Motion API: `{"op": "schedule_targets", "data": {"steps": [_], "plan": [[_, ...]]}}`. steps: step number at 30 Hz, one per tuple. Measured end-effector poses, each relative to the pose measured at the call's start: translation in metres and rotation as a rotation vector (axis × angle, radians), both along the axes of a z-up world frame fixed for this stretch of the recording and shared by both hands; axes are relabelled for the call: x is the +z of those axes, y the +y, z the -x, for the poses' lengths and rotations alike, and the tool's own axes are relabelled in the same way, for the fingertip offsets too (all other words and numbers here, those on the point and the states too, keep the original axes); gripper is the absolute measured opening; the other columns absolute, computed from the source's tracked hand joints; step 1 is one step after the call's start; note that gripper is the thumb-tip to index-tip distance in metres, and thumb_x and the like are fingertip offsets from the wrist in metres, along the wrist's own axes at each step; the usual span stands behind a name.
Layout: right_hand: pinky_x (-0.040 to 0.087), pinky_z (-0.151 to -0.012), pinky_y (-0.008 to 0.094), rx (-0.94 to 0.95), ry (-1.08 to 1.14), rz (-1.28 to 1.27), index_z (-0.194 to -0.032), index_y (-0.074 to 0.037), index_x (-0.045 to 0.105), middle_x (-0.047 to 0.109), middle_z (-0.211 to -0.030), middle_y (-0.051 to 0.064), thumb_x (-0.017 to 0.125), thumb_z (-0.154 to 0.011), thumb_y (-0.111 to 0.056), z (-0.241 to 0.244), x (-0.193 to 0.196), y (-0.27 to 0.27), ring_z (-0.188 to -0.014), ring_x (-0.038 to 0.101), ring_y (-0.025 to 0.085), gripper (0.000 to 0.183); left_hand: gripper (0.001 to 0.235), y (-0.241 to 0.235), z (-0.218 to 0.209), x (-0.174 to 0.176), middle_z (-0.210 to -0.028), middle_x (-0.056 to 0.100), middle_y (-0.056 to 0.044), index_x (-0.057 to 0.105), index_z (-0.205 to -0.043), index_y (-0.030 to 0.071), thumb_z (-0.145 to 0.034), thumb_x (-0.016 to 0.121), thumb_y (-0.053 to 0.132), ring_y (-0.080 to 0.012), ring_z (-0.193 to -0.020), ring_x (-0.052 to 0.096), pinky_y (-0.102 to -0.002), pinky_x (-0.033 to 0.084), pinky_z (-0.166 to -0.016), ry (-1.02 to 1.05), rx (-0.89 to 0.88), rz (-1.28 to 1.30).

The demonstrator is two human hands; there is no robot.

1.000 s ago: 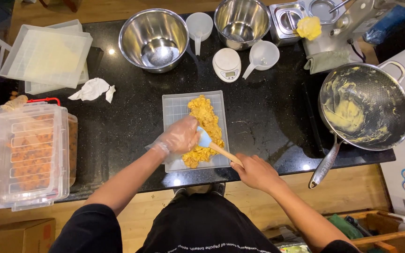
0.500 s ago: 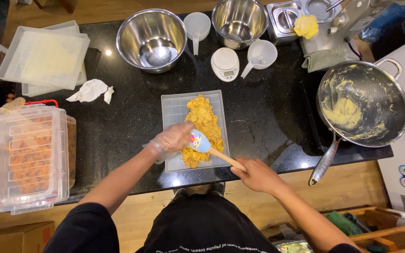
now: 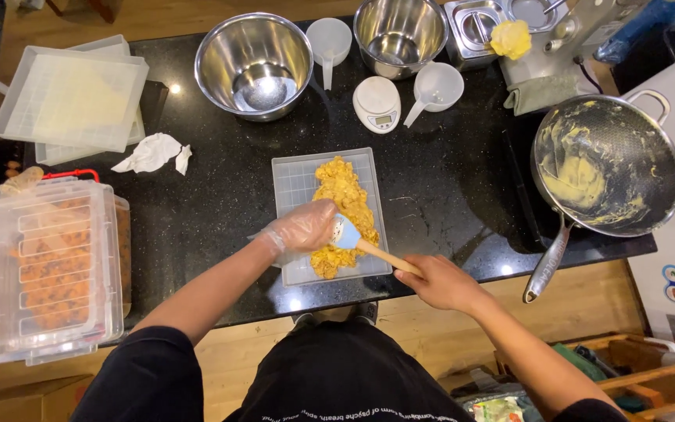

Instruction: Spreading and flattening a yellow mixture onto a tray to create a pastry base

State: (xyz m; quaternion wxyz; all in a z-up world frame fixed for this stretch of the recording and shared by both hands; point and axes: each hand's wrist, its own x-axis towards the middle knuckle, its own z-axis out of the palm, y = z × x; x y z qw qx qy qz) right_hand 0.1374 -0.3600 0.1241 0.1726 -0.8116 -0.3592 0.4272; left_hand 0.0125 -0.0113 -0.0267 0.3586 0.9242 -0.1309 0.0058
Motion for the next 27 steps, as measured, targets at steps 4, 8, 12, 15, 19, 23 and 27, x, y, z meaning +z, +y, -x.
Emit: {"op": "schedule_targets", "data": {"steps": [4, 8, 12, 15, 19, 23, 27], "plan": [[0.057, -0.069, 0.042, -0.048, -0.009, 0.037, -0.116, -0.010, 0.085, 0.080, -0.073, 0.013, 0.064, -0.114, -0.033, 0.012, 0.039, 0.001, -0.064, 0.076, 0.031, 0.031, 0.026, 0.009, 0.006, 0.003, -0.097, 0.064, -0.020, 0.054, -0.122, 0.005, -0.105, 0.050, 0.024, -0.0474, -0.084, 0.072, -0.057, 0.060, -0.073, 0.014, -0.079, 0.034], [0.062, -0.079, 0.053, -0.109, -0.065, 0.036, -0.123, -0.007, 0.083, 0.084, -0.085, 0.024, 0.070, -0.110, -0.030, 0.020, 0.032, -0.014, -0.084, 0.082, 0.048, 0.030, 0.025, 0.021, 0.020, 0.040, -0.095, 0.068, -0.023, 0.057, -0.124, 0.006, -0.102, 0.053, 0.018, -0.0516, -0.085, 0.075, -0.060, 0.063, -0.074, 0.040, -0.029, 0.039], [0.062, -0.079, 0.050, -0.198, -0.199, 0.086, -0.117, -0.013, 0.082, 0.086, -0.085, 0.019, 0.069, -0.110, -0.035, 0.006, 0.034, -0.025, -0.083, 0.084, 0.044, 0.026, 0.021, 0.063, 0.015, -0.077, -0.092, 0.073, -0.012, 0.062, -0.117, 0.023, -0.107, 0.055, 0.040, -0.0427, -0.091, 0.080, -0.054, 0.065, -0.077, 0.127, 0.291, 0.034], [0.063, -0.086, 0.054, -0.192, -0.174, 0.198, -0.112, -0.012, 0.078, 0.083, -0.084, 0.021, 0.068, -0.109, -0.040, 0.027, 0.043, -0.009, -0.093, 0.084, 0.048, 0.030, 0.019, 0.047, 0.003, -0.084, -0.098, 0.076, -0.008, 0.063, -0.120, 0.029, -0.105, 0.057, 0.039, -0.0343, -0.097, 0.083, -0.047, 0.068, -0.089, 0.016, 0.419, -0.094], [0.063, -0.084, 0.052, -0.353, -0.168, 0.162, -0.107, -0.012, 0.077, 0.081, -0.078, 0.019, 0.066, -0.111, -0.044, 0.031, 0.000, -0.016, -0.088, 0.084, 0.046, 0.034, 0.025, 0.003, -0.009, -0.085, -0.110, 0.073, -0.014, 0.067, -0.125, 0.018, -0.105, 0.055, 0.027, -0.0353, -0.107, 0.077, -0.044, 0.063, -0.101, -0.222, 0.315, -0.552], [0.063, -0.083, 0.051, -0.551, -0.147, 0.111, -0.106, -0.014, 0.078, 0.078, -0.076, 0.017, 0.068, -0.110, -0.045, 0.045, -0.011, -0.026, -0.087, 0.084, 0.043, 0.032, 0.035, -0.014, -0.012, -0.052, -0.128, 0.066, -0.016, 0.069, -0.132, 0.016, -0.107, 0.064, 0.039, -0.0418, -0.119, 0.071, -0.053, 0.059, -0.105, -0.014, 0.474, -0.295], [0.061, -0.088, 0.064, -0.743, -0.236, 0.031, -0.112, -0.009, 0.078, 0.079, -0.083, 0.033, 0.070, -0.109, -0.047, 0.060, 0.040, -0.034, -0.097, 0.082, 0.057, 0.039, 0.044, -0.014, -0.003, -0.054, -0.145, 0.063, -0.010, 0.065, -0.142, 0.029, -0.106, 0.072, 0.052, -0.0407, -0.131, 0.071, -0.052, 0.057, -0.116, 0.141, 0.664, -0.199]]}}
